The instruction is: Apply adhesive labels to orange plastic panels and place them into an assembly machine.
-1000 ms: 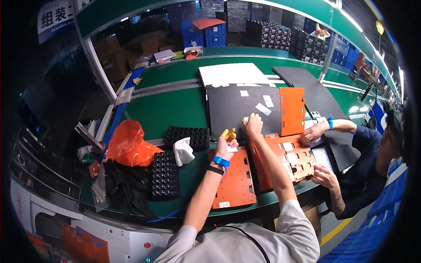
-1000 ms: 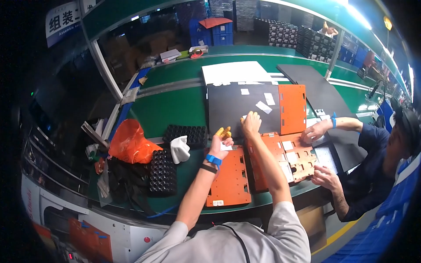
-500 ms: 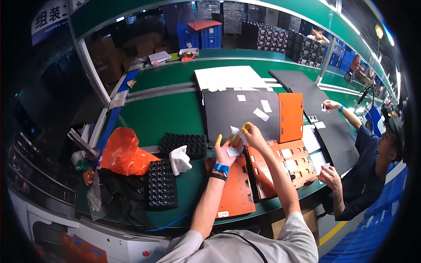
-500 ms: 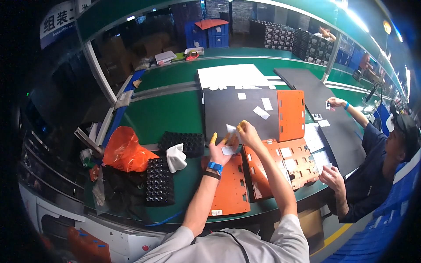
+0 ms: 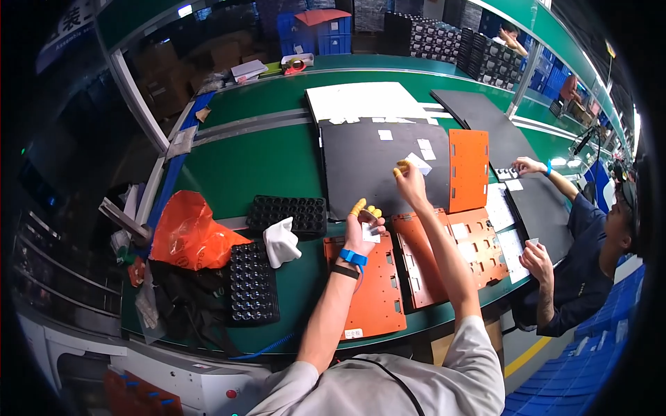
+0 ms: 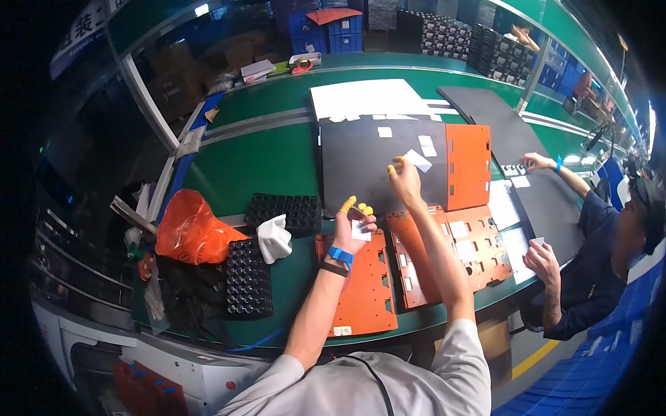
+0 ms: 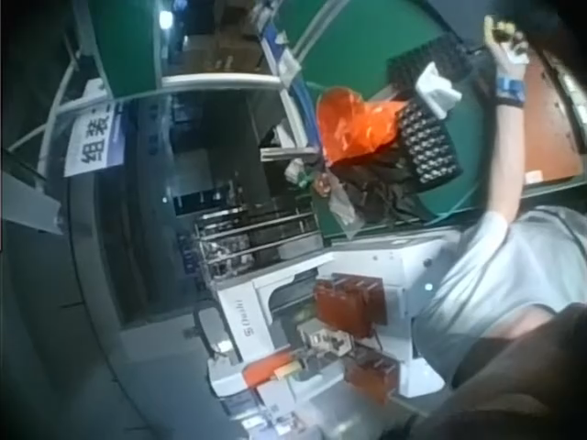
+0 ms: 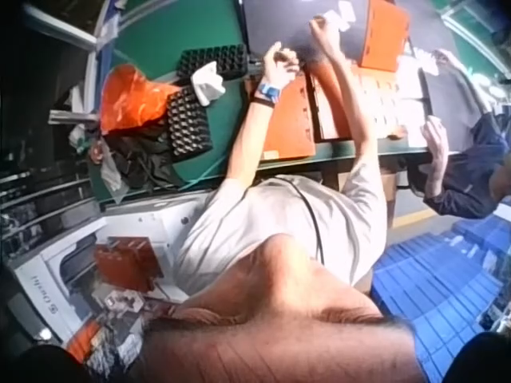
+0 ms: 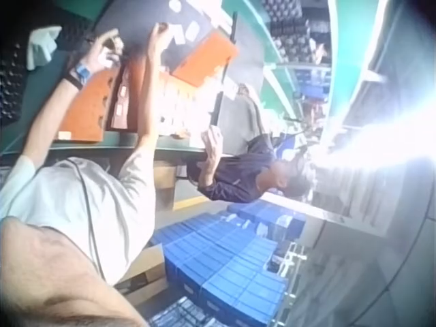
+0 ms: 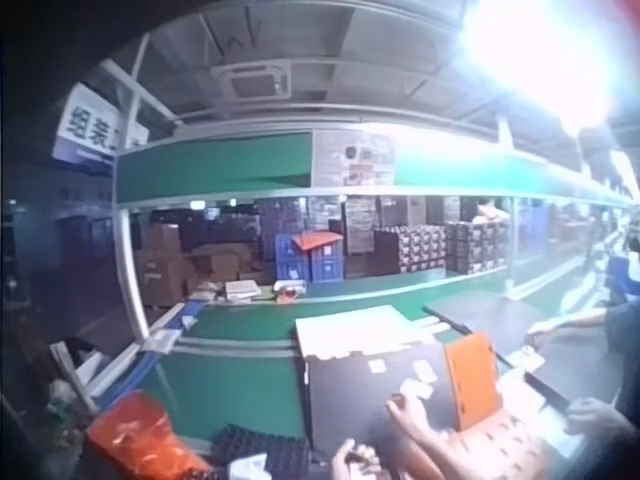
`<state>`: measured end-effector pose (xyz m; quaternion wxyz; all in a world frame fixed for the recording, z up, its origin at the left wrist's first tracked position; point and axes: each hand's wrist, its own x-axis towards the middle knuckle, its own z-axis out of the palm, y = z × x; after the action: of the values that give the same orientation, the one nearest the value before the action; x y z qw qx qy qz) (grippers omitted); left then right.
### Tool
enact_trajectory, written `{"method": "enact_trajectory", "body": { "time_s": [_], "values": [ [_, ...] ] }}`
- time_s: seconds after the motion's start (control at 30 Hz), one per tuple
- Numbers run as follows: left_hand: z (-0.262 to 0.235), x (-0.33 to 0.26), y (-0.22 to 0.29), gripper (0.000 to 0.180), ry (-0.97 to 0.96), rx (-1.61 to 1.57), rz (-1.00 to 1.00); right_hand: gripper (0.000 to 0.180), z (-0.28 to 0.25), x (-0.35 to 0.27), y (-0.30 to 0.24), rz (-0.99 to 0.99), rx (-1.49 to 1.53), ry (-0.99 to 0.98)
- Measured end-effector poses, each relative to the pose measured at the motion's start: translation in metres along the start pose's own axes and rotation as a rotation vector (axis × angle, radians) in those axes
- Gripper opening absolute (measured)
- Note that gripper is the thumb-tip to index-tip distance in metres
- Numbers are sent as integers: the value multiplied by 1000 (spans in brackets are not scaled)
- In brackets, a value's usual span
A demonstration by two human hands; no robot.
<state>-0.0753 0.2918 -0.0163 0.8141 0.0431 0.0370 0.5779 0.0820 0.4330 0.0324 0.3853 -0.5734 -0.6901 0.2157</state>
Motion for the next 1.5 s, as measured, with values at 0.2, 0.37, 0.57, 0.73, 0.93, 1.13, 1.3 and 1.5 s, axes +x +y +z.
{"method": "enact_trajectory", "body": {
  "time_s": [0.2, 0.37, 0.57, 0.73, 0.93, 1.13, 1.3, 1.5],
  "values": [
    [17, -7, -12, 31, 106, 102, 75, 68, 9, 59, 56, -55, -540, 194],
    [26, -5, -12, 27, 192, 39, 133, 74, 25, 52, 56, -55, -630, -251],
    [17, -8, -8, 28, 109, 35, 143, 39, 23, 19, 27, -390, -378, -293],
    [13, -9, -8, 33, 98, 84, 163, 34, 12, 8, 16, -551, -332, -114],
    [16, -6, -6, 38, 56, 57, 151, 37, 2, 2, 28, -518, -155, -95],
    [14, -4, -11, 37, 84, 86, 176, 29, -5, -2, 33, -422, -196, -63],
    [14, -5, -10, 37, 100, 129, 100, 21, -4, -2, 20, -485, -276, -93],
    [22, -8, -16, 48, -2, 71, -36, 11, -10, 3, 12, -514, -289, -130]
  ]
}}
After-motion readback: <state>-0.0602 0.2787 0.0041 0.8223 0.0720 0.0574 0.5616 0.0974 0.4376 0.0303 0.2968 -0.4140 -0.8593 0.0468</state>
